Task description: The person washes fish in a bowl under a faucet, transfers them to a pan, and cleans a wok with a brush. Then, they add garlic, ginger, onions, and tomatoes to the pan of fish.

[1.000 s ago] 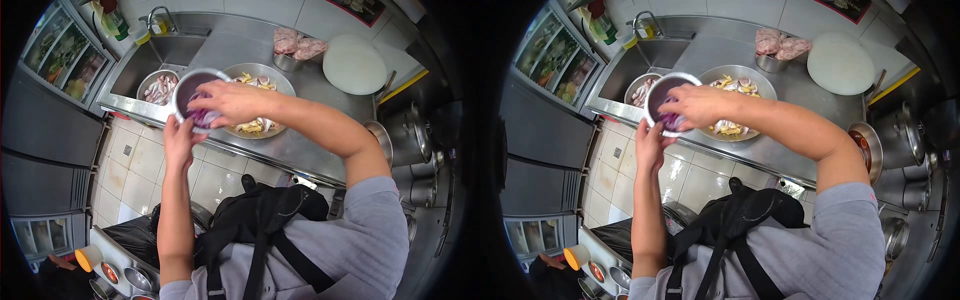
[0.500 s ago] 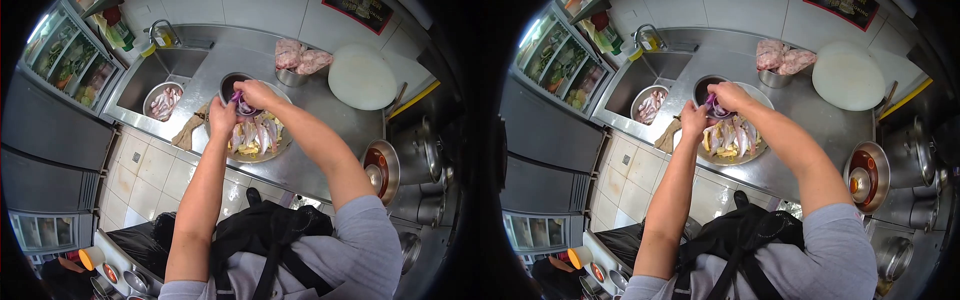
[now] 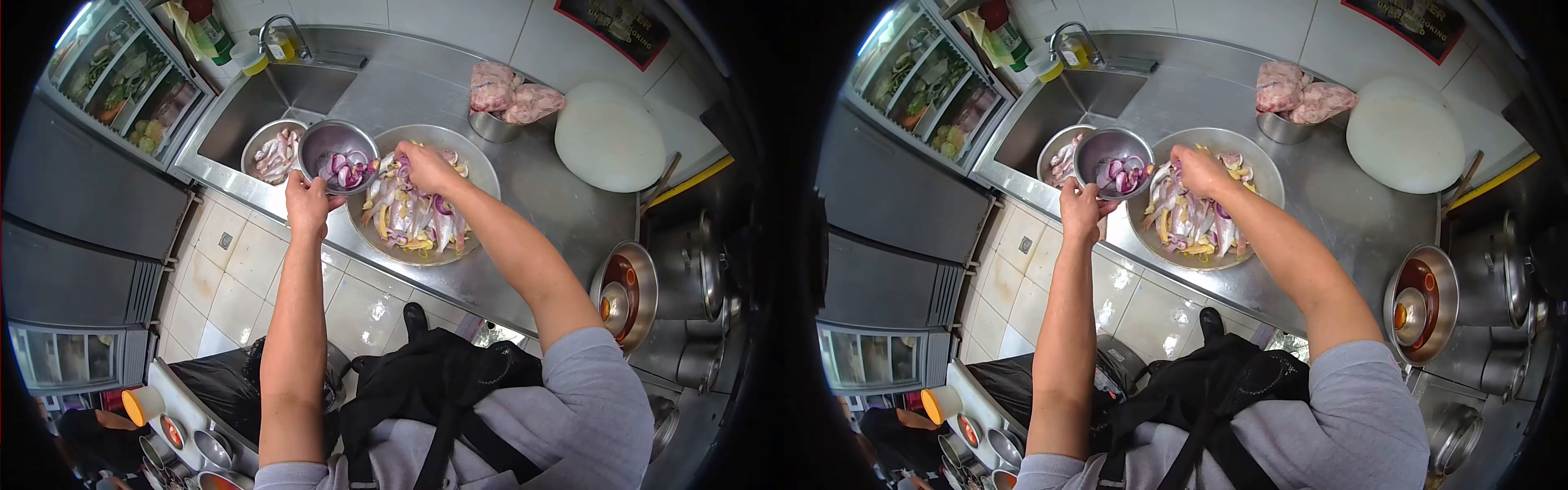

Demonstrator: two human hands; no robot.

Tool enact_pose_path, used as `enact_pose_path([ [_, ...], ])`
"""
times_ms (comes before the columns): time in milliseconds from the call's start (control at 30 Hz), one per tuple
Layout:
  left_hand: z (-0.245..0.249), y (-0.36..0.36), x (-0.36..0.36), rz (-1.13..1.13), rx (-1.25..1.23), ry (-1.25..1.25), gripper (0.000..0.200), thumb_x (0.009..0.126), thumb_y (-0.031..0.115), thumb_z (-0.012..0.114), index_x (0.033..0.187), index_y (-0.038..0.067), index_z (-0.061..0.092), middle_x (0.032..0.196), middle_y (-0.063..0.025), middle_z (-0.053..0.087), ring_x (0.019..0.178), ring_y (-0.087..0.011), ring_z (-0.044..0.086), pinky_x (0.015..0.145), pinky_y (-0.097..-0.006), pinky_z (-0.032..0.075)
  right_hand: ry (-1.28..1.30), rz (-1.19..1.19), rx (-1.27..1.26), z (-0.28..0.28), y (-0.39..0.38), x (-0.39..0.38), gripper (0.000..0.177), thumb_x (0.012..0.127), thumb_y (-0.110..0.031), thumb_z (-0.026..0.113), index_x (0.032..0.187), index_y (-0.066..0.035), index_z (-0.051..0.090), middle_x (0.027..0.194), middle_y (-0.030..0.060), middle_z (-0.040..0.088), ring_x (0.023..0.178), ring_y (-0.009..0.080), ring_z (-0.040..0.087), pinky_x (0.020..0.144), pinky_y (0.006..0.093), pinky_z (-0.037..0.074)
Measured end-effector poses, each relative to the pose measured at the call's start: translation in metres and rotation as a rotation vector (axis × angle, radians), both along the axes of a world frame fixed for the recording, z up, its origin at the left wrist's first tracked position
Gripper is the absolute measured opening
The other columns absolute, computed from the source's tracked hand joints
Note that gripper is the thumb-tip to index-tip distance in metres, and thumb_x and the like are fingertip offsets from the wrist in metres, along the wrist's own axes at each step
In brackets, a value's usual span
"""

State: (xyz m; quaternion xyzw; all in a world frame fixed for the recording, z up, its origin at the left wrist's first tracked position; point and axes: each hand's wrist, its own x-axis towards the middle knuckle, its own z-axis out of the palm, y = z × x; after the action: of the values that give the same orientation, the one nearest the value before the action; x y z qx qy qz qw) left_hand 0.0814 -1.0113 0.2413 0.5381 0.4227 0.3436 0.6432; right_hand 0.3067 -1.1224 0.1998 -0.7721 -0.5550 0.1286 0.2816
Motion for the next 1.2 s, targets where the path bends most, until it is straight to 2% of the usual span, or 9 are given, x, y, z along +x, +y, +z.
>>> enact_pose_path([
  [233,0.014,-0.006,-0.007,-0.076,0.004,-0.021,0.015,0.089,-0.003,0.050,0.086,0.001,0.035,0.083,-0.0138,0.053,0.060,-0.0232,0.067,0.049,-0.0296,0.062,-0.206,-0.142,-0.212,0.047,0.006,0.015,0.036,0.085,-0.037,0.069,0.104,-0.007,0.066,0.106,0.0204,0.068,0.104,0.0390,0.063,0.088,0.0479,0.050],
  [400,0.026,-0.013,-0.008,-0.152,0.035,-0.045,0.017,0.093,0.000,0.052,0.087,0.003,0.036,0.084,-0.0141,0.056,0.059,-0.0224,0.067,0.047,-0.0293,0.060,-0.288,-0.078,-0.299,0.028,-0.025,0.049,0.037,0.082,-0.023,0.072,0.116,-0.009,0.065,0.112,0.0203,0.063,0.114,0.0361,0.058,0.098,0.0447,0.047],
  [533,0.017,-0.017,0.002,-0.225,0.043,-0.018,0.017,0.094,0.001,0.053,0.088,0.004,0.037,0.080,-0.0130,0.057,0.058,-0.0213,0.067,0.047,-0.0289,0.060,-0.326,-0.104,-0.258,0.074,-0.038,0.031,0.039,0.081,-0.021,0.072,0.118,-0.010,0.065,0.111,0.0202,0.063,0.116,0.0356,0.057,0.099,0.0441,0.047],
  [667,0.013,-0.030,0.022,-0.327,0.022,0.007,0.015,0.094,0.001,0.053,0.093,0.004,0.039,0.089,-0.0136,0.059,0.062,-0.0215,0.067,0.051,-0.0300,0.061,-0.154,0.235,0.091,0.092,-0.025,-0.013,0.052,0.081,-0.021,0.072,0.130,-0.015,0.057,0.118,0.0193,0.058,0.110,0.0363,0.059,0.095,0.0438,0.048],
  [767,0.024,-0.049,0.042,-0.299,0.054,-0.147,0.015,0.092,-0.001,0.053,0.092,0.004,0.039,0.087,-0.0133,0.057,0.062,-0.0217,0.067,0.050,-0.0295,0.061,-0.255,0.248,-0.100,0.069,-0.011,-0.026,0.051,0.081,-0.020,0.072,0.129,-0.013,0.055,0.125,0.0199,0.054,0.108,0.0389,0.059,0.091,0.0459,0.049],
  [833,0.030,-0.055,0.055,-0.303,0.087,-0.024,0.016,0.090,-0.002,0.052,0.089,0.003,0.038,0.087,-0.0143,0.055,0.067,-0.0229,0.067,0.051,-0.0312,0.062,-0.103,0.209,-0.184,0.064,-0.006,-0.025,0.043,0.082,-0.018,0.070,0.123,-0.011,0.057,0.120,0.0220,0.059,0.106,0.0406,0.061,0.088,0.0473,0.048],
  [900,0.015,-0.056,0.070,-0.240,0.137,-0.022,0.016,0.089,-0.003,0.052,0.089,0.002,0.037,0.086,-0.0153,0.056,0.065,-0.0232,0.067,0.048,-0.0317,0.061,-0.061,0.285,0.070,0.038,0.001,-0.014,0.033,0.081,-0.012,0.066,0.113,-0.008,0.060,0.100,0.0204,0.069,0.097,0.0407,0.063,0.081,0.0480,0.050],
  [1100,0.022,-0.045,0.092,-0.109,0.078,-0.028,0.015,0.085,-0.002,0.054,0.084,-0.001,0.039,0.075,-0.0182,0.060,0.055,-0.0265,0.067,0.039,-0.0344,0.056,-0.232,0.318,-0.147,0.053,0.010,0.012,0.028,0.086,-0.019,0.062,0.111,-0.010,0.063,0.102,0.0186,0.069,0.096,0.0399,0.064,0.080,0.0478,0.050],
  [1200,0.030,-0.029,0.095,-0.166,0.035,-0.058,0.016,0.087,-0.004,0.052,0.091,0.001,0.038,0.085,-0.0182,0.057,0.063,-0.0277,0.068,0.046,-0.0336,0.062,-0.006,0.396,0.020,0.059,0.013,0.022,0.025,0.094,-0.027,0.058,0.109,-0.007,0.061,0.096,0.0169,0.068,0.088,0.0351,0.064,0.077,0.0424,0.049],
])
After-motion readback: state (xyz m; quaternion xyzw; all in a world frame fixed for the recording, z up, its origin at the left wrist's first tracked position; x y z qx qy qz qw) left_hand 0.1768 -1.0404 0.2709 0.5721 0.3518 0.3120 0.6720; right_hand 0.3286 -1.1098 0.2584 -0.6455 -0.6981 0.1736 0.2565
